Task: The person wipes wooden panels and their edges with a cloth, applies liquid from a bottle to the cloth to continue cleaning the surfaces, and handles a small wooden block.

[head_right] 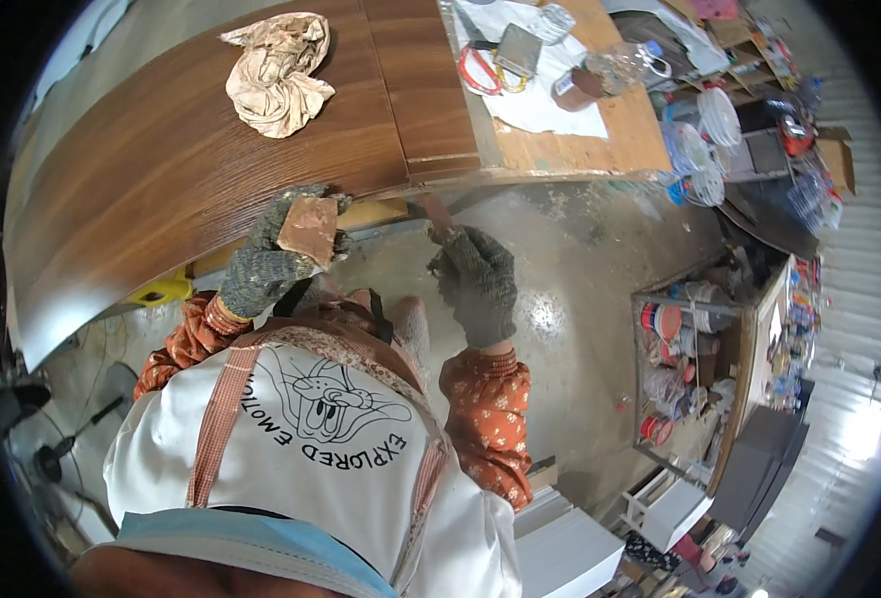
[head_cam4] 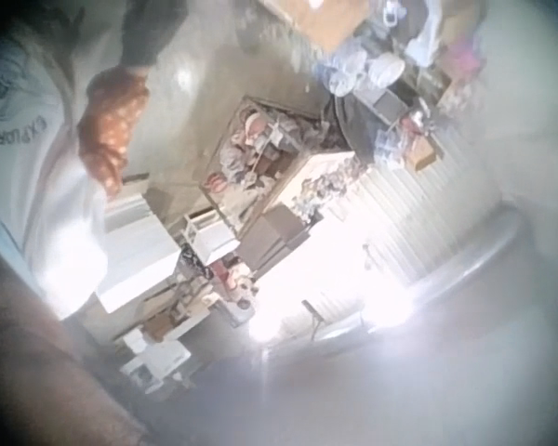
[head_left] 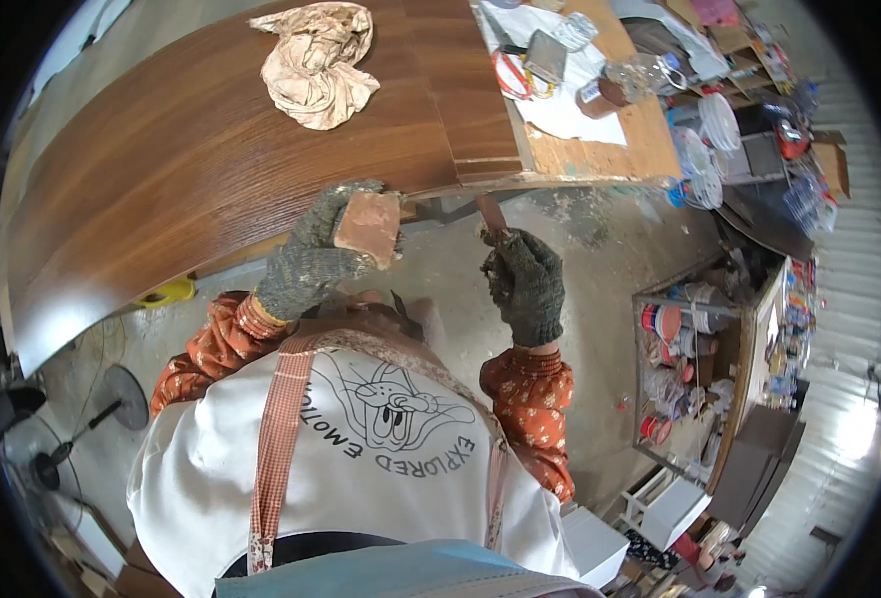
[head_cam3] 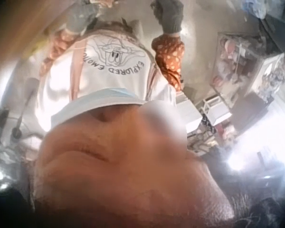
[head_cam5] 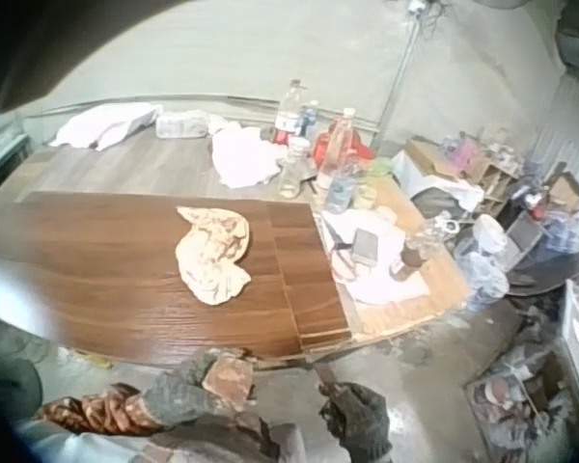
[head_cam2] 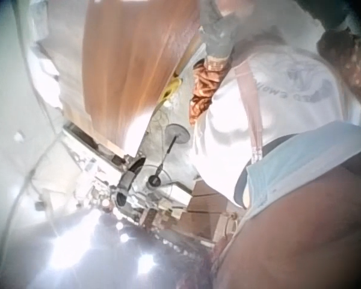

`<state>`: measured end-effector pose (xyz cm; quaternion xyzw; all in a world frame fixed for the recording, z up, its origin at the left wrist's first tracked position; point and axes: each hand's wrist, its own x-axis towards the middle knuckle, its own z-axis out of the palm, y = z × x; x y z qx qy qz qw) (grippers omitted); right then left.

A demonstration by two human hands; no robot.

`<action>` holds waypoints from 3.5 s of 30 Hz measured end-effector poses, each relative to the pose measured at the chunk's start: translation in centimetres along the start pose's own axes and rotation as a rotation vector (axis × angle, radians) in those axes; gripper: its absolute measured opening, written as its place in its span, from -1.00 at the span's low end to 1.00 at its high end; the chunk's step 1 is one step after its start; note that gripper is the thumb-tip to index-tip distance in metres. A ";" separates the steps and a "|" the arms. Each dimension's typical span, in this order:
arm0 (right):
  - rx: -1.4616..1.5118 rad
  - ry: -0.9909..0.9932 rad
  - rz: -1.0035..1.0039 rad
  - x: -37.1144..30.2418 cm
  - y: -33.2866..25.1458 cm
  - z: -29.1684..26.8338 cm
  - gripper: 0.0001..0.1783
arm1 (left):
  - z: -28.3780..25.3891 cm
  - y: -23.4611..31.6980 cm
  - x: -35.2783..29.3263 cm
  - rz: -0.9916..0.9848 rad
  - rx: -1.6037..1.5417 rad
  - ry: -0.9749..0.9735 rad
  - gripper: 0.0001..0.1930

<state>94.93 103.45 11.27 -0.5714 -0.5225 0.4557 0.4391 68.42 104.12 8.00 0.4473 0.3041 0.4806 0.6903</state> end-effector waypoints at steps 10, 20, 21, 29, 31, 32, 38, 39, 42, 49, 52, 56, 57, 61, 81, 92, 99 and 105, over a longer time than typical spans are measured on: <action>0.190 -0.504 0.233 10.0 2.9 -3.7 -0.70 | 3.6 0.3 0.7 0.137 -0.259 0.447 -0.19; -0.474 -0.646 -1.040 15.0 5.7 -5.7 -0.68 | 6.3 2.3 3.4 0.452 -0.055 0.772 -0.30; -0.454 -0.656 -1.047 15.1 5.7 -5.8 -0.68 | 6.5 2.5 4.0 0.497 -0.145 0.771 -0.36; -0.454 -0.846 -0.817 15.8 4.6 -6.1 -0.60 | 3.6 0.9 5.7 0.444 -0.247 1.009 -0.53; -0.449 -0.858 -0.853 16.0 3.6 -6.2 -0.60 | 5.9 2.3 7.5 0.524 -0.510 1.142 -0.55; -0.446 -0.864 -0.883 16.1 3.0 -6.1 -0.61 | 4.5 1.2 6.4 0.518 -0.360 1.030 -0.55; -0.500 -0.721 -1.030 16.1 2.7 -5.0 -0.68 | 3.5 0.7 5.3 0.477 -0.153 0.885 -0.56; -0.501 -0.723 -1.036 16.4 2.7 -5.3 -0.68 | 3.3 0.5 5.2 0.484 -0.144 0.877 -0.55; -0.557 -0.729 -1.009 17.6 2.5 -5.8 -0.59 | 2.8 0.2 4.8 0.508 -0.140 0.872 -0.53; -0.464 -0.790 -0.986 18.9 0.7 -3.7 -0.64 | 3.9 1.0 5.7 0.558 -0.162 0.745 -0.45; -0.461 -0.763 -0.914 19.0 1.1 -3.3 -0.67 | 3.0 0.2 5.1 0.546 -0.174 0.723 -0.44; -0.240 -0.725 -0.529 19.9 -0.7 -4.5 -0.82 | 4.5 0.7 5.6 0.484 -0.126 0.876 -0.48; -0.140 -0.746 -0.215 20.0 -1.7 -5.0 -0.80 | 4.3 0.8 5.0 0.485 -0.113 0.877 -0.46; 0.077 -0.586 -0.471 25.2 2.8 -9.3 -0.72 | 3.8 1.3 5.5 0.518 -0.181 0.705 -0.39; -0.105 -0.983 -1.133 20.3 -8.9 -1.7 -0.80 | 7.6 3.0 6.7 0.363 0.082 0.676 -0.03; -0.222 -0.801 -1.181 20.3 -8.2 0.5 -0.61 | 7.8 3.6 6.5 0.245 0.196 0.742 -0.06; -0.779 -0.636 -1.459 18.8 -7.5 -2.8 -0.51 | 7.7 4.9 7.2 0.178 0.098 0.680 -0.08; -0.651 -0.716 -1.125 18.7 -7.4 -5.9 -0.52 | 6.9 4.6 8.2 0.178 0.310 0.567 -0.04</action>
